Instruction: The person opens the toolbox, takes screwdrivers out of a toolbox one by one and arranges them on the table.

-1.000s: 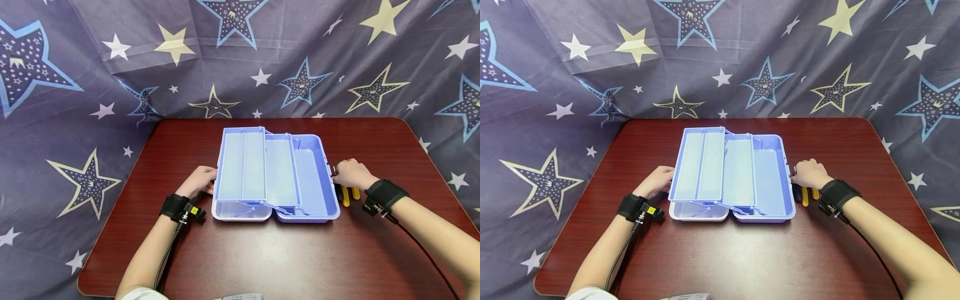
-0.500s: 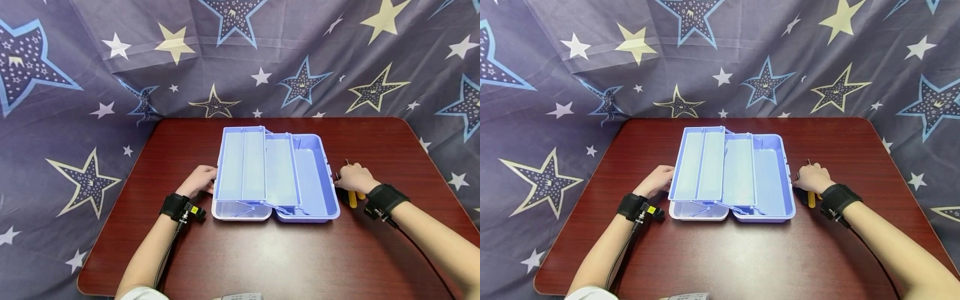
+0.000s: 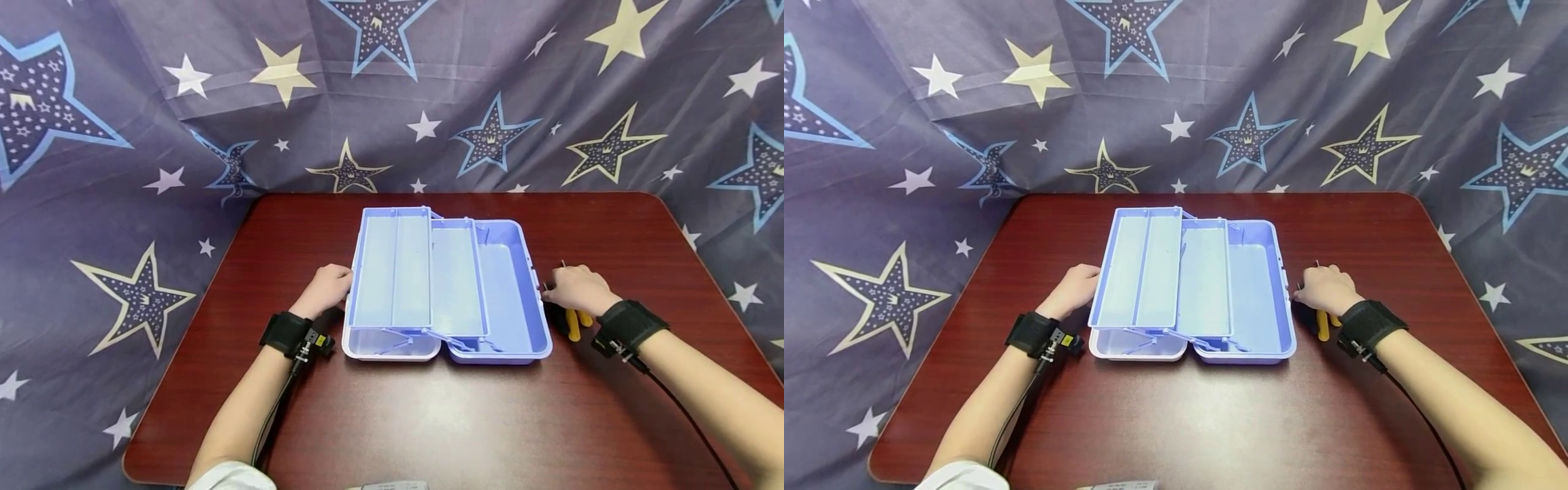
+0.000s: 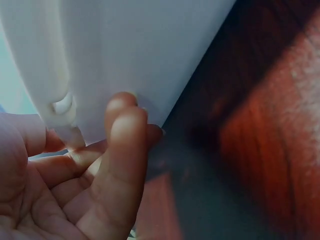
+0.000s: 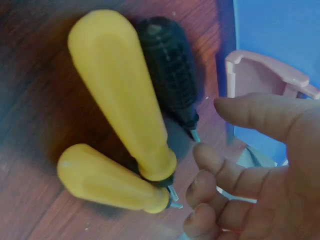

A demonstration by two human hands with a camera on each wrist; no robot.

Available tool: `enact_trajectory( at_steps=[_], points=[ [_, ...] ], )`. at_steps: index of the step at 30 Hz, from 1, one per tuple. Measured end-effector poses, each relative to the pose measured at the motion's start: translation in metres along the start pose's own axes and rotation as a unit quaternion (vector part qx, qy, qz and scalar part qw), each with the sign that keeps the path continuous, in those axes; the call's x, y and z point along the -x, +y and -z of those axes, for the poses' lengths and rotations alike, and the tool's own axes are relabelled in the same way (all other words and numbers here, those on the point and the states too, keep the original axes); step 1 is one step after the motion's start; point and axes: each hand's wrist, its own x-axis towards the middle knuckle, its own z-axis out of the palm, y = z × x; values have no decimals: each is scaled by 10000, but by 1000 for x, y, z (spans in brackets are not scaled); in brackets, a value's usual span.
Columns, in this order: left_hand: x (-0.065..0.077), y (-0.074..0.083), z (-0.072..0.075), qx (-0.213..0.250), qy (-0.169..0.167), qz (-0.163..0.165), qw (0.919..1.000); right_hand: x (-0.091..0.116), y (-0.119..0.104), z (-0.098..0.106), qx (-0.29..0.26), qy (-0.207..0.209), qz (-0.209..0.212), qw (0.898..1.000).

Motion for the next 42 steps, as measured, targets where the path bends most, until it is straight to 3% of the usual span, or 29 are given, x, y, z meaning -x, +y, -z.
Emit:
enact_trajectory(
  at_steps=[5, 11, 42],
  points=[
    [-1, 4, 7, -474, 155, -73, 9987, 1, 0, 1, -296, 20, 151, 9994],
    [-1, 14, 13, -588, 175, -16, 9981, 2, 2, 1, -489, -41, 160, 9987],
    [3, 78, 36, -1299, 405, -437, 9897, 9, 11, -5, -652, 195, 276, 9973]
  ],
)
